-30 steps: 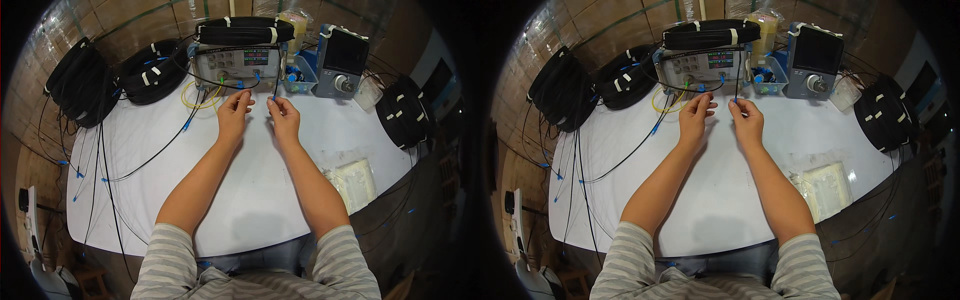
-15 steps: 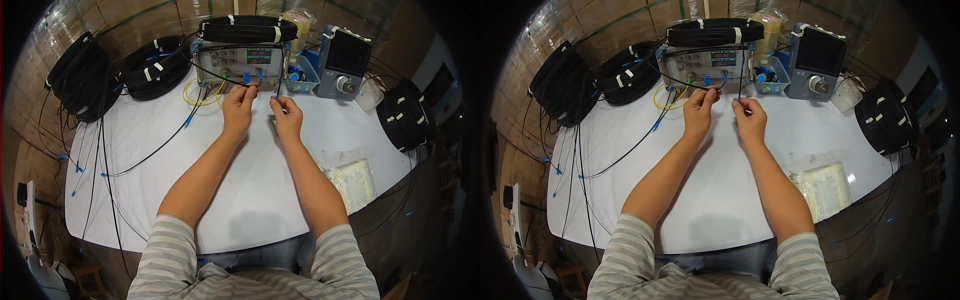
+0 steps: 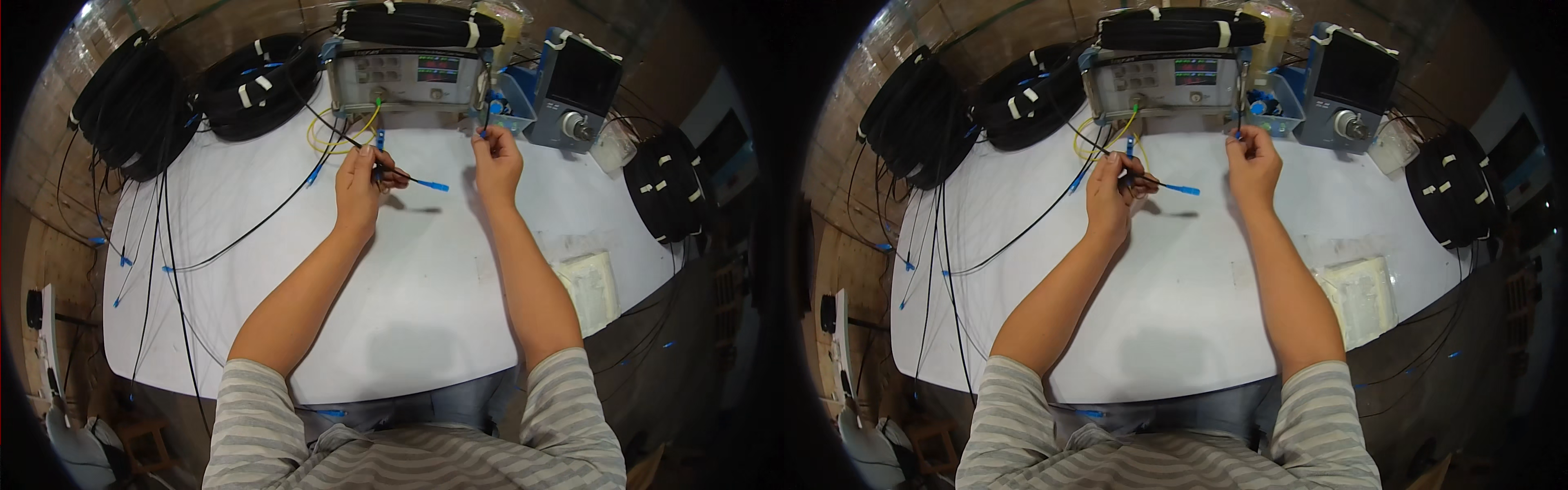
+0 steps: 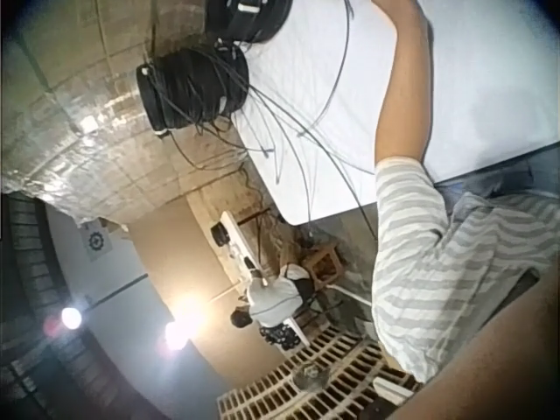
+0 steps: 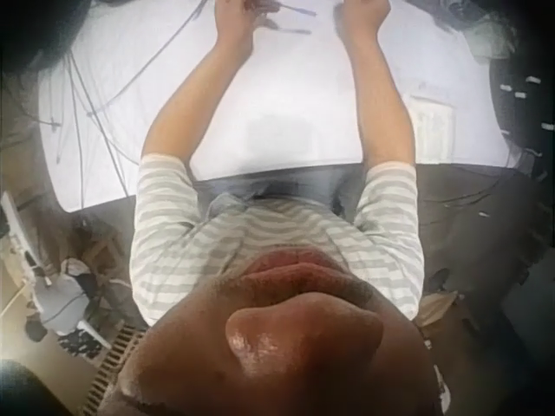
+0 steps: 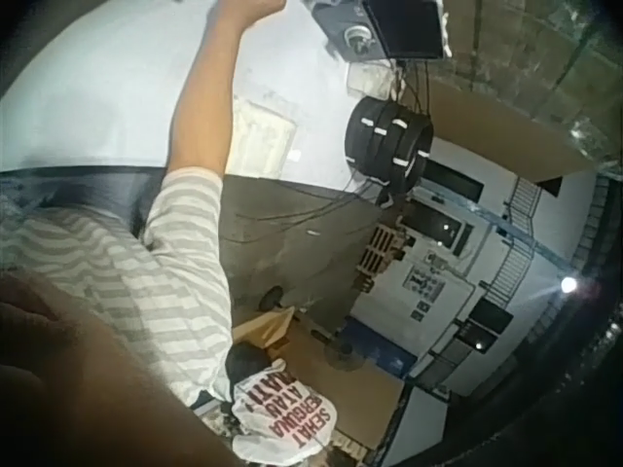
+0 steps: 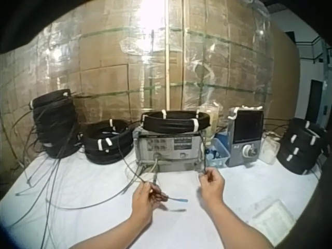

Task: Testing and configuring electronic connectors using an oscilloscope and testing equipment on a workbench.

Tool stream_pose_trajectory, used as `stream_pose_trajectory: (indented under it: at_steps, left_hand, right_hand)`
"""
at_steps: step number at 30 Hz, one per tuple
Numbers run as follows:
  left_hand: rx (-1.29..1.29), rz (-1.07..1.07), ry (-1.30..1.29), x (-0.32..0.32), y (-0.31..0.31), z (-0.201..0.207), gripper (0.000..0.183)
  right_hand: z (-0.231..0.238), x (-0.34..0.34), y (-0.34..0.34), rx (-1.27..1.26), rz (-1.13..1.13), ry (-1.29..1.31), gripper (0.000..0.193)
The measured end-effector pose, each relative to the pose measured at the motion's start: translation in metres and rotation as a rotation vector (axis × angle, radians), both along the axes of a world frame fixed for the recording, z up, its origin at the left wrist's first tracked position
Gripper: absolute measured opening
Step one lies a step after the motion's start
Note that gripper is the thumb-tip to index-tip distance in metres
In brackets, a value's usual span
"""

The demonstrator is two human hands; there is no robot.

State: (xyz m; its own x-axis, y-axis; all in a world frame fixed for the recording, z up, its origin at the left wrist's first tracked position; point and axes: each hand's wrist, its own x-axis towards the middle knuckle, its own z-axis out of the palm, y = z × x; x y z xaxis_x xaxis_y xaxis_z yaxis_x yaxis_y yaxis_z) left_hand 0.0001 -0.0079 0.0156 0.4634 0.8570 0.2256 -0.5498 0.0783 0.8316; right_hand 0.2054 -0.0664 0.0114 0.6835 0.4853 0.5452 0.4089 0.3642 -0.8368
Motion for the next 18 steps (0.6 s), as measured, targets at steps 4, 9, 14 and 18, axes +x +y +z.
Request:
stream_pose_trajectory:
  at_steps: [4, 9, 14, 18]
  left_hand:
    - [-0.133, -0.137, 0.041, -0.010, -0.006, -0.005, 0.029]
    - [-0.186, -0.241, 0.054, -0.008, 0.002, -0.008, 0.030]
    - [-0.187, -0.287, 0.089, -0.008, -0.001, -0.007, 0.031]
    - [-0.133, -0.344, 0.134, -0.012, 0.000, -0.008, 0.031]
  right_hand:
    - [0.003, -0.004, 0.008, -0.103, 0.001, -0.075, 0.011]
    - [0.010, 0.001, 0.036, -0.190, -0.013, -0.121, 0.012]
    - [0.008, -0.003, 0.053, -0.176, 0.059, -0.096, 0.017]
    - [-0.003, -0.004, 0.056, -0.040, -0.017, -0.271, 0.021]
